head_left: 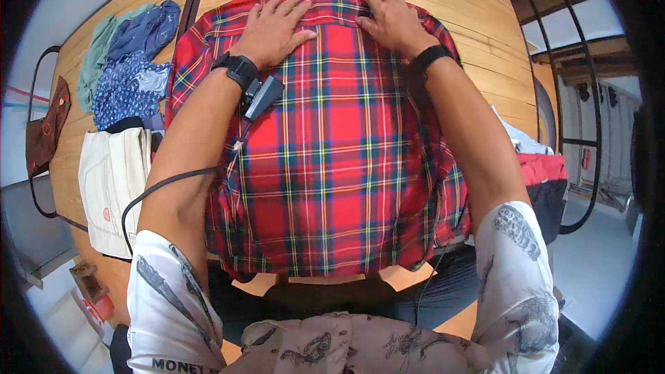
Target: The recorder is folding a black top and a red plaid shirt on a wooden table.
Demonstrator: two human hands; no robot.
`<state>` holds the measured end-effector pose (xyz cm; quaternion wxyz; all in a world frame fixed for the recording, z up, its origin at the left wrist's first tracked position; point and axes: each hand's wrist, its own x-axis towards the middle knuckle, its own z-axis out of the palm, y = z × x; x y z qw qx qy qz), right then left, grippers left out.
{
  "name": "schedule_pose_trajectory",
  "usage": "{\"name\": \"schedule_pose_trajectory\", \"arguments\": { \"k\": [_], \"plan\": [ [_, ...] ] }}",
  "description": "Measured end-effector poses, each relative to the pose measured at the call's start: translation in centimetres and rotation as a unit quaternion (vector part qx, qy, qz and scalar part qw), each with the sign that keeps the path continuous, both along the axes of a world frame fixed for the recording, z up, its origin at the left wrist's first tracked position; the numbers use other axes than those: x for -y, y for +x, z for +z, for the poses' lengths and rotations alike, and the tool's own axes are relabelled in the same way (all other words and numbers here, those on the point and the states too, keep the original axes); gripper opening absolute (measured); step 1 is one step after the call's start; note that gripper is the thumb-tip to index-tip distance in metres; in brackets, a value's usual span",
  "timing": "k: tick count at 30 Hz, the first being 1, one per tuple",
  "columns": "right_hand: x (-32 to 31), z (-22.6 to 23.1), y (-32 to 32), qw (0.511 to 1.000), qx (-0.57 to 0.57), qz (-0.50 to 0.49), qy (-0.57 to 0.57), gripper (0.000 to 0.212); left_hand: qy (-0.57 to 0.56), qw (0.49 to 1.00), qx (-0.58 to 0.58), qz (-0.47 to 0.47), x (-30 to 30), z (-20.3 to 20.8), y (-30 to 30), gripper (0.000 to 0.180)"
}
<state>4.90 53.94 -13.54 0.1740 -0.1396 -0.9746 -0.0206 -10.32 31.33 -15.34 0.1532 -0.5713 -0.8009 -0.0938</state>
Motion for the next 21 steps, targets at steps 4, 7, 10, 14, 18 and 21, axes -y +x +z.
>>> {"name": "schedule_pose_trajectory", "arguments": {
  "k": [4, 7, 10, 14, 18, 21],
  "plan": [
    [-2.8, -0.8, -4.8, 0.995, -0.020, 0.092, -0.043, 0.047, -0.038, 0.999, -0.013, -0.001, 0.6, -2.2, -5.7, 0.068],
    [-2.8, 3.8, -5.9, 0.989, -0.038, 0.105, -0.100, 0.037, -0.015, 0.999, -0.009, -0.046, 1.2, -1.3, -6.4, 0.070],
    [-2.2, 4.2, -3.2, 0.978, 0.139, 0.080, -0.137, 0.030, -0.165, 0.980, 0.105, -0.048, 4.5, -2.1, -0.6, 0.075],
    [-1.7, 2.1, 4.3, 0.969, 0.101, 0.070, -0.212, 0.052, -0.149, 0.966, 0.184, -0.108, 8.2, -1.8, 8.7, 0.074],
    [0.8, 0.9, 11.5, 0.979, 0.083, 0.008, -0.186, 0.052, -0.163, 0.945, 0.235, -0.159, 9.7, -2.1, 16.7, 0.075],
    [3.9, -0.2, 14.7, 0.955, -0.005, 0.015, -0.296, 0.051, -0.174, 0.938, 0.234, -0.186, 10.6, -4.2, 19.9, 0.077]
  ]
}}
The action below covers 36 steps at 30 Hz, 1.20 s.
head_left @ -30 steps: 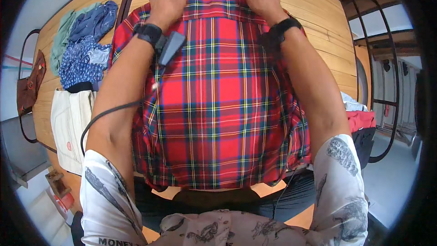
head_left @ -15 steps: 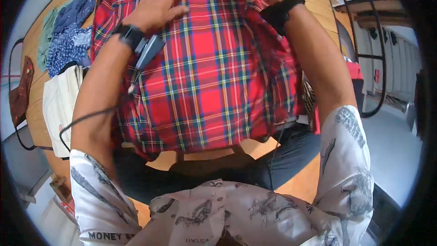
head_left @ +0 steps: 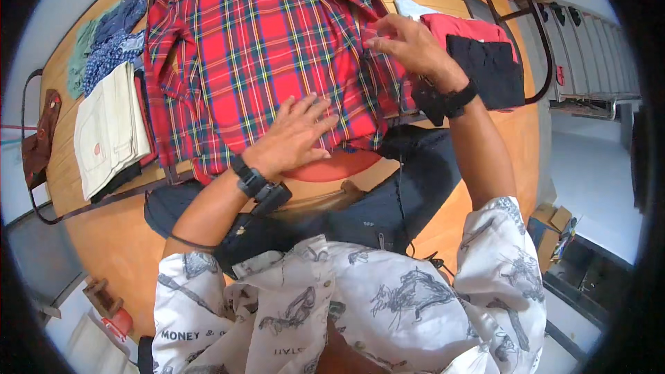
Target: The recorder is folding a black top and a red plaid shirt on a wooden table.
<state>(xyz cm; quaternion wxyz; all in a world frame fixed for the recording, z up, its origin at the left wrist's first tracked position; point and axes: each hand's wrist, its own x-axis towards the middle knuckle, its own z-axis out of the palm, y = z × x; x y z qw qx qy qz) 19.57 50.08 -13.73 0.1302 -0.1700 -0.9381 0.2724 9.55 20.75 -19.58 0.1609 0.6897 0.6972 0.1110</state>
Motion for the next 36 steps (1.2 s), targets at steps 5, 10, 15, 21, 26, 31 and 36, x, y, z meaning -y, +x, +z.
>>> {"name": "schedule_pose_trajectory", "arguments": {
  "k": [5, 10, 15, 21, 26, 31, 36],
  "plan": [
    [3.3, -2.7, 4.2, 0.989, 0.091, -0.016, -0.113, 0.051, 0.010, 0.999, -0.039, 0.009, 0.8, -2.2, 3.7, 0.082],
    [5.2, -6.7, 7.1, 0.985, 0.109, -0.109, 0.077, 0.048, 0.032, 0.998, -0.044, 0.031, 1.6, -3.6, 3.5, 0.080],
    [4.8, -8.0, 7.6, 0.977, 0.119, -0.140, 0.106, 0.046, 0.041, 0.998, -0.009, 0.037, 1.8, -3.6, 3.3, 0.074],
    [4.4, -7.4, 8.0, 0.978, 0.150, -0.112, 0.094, 0.043, 0.053, 0.992, 0.024, 0.109, 4.2, -1.1, -0.8, 0.064],
    [4.3, -6.0, 6.0, 0.978, 0.141, -0.079, 0.129, 0.043, 0.033, 0.976, -0.026, 0.212, 8.5, -0.4, -6.7, 0.069],
    [2.2, -8.1, 5.5, 0.970, 0.136, -0.120, 0.160, 0.043, -0.014, 0.968, -0.071, 0.240, 10.4, -1.2, -9.0, 0.078],
    [4.6, -7.4, 8.0, 0.971, 0.164, -0.116, 0.133, 0.043, -0.035, 0.960, -0.067, 0.269, 10.3, -0.6, -8.7, 0.081]
  ]
}}
